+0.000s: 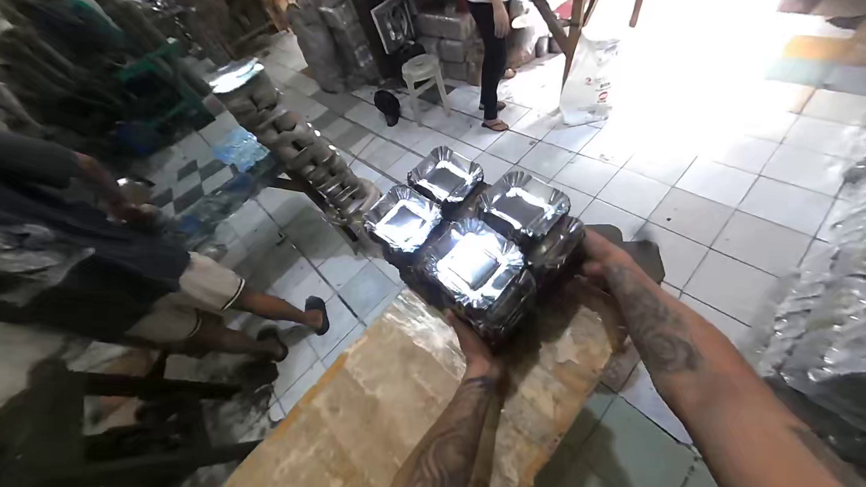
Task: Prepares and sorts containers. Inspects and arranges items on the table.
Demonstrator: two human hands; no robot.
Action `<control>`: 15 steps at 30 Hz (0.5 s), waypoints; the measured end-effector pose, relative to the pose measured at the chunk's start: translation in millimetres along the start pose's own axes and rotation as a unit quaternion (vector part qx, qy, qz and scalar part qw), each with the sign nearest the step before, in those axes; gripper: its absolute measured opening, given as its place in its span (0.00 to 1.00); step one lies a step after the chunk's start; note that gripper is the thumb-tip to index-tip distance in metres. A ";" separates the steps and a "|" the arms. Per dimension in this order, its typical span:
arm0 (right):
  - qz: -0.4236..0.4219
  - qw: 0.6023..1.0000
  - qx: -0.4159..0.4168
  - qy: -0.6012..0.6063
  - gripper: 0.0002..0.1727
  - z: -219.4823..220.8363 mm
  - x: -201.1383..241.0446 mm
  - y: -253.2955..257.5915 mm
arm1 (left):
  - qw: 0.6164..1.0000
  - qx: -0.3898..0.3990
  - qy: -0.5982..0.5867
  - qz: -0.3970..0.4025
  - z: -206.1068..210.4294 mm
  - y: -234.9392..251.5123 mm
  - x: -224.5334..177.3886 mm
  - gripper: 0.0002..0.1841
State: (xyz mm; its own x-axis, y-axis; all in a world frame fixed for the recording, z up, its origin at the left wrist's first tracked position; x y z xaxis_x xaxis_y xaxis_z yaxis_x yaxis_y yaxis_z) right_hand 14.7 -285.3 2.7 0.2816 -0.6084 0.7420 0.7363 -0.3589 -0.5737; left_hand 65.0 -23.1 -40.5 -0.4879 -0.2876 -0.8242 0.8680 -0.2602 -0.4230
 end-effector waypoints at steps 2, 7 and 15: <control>0.017 0.999 0.028 -0.011 0.22 8.1 8.2 8.8 | 1.000 -0.018 -0.009 0.005 2.0 6.0 2.8 0.45; -0.020 0.998 0.058 -0.027 0.26 18.8 21.9 27.9 | 0.995 -0.050 -0.085 0.019 -3.9 5.0 -4.1 0.38; -0.280 0.880 -0.295 -0.244 0.27 -58.2 -124.3 -163.4 | 0.955 0.123 0.270 0.020 -128.4 -218.9 -9.1 0.34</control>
State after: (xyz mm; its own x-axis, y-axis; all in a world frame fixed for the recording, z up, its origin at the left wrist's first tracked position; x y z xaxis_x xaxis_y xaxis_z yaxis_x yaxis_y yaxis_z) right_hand -176.4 -192.3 -16.0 0.3123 0.1056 0.9441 0.4367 -0.8985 -0.0439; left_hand -108.7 154.8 11.2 -0.2781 0.1986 -0.9398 0.8039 -0.4874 -0.3409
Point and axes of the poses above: each hand's wrist, its own y-axis towards the middle knuckle, its own z-axis out of the palm, x = y × z, the point moved 8 cm from there along y, towards the middle knuckle, and after that the axes turned 6 degrees about z, right-handed, at the moved point
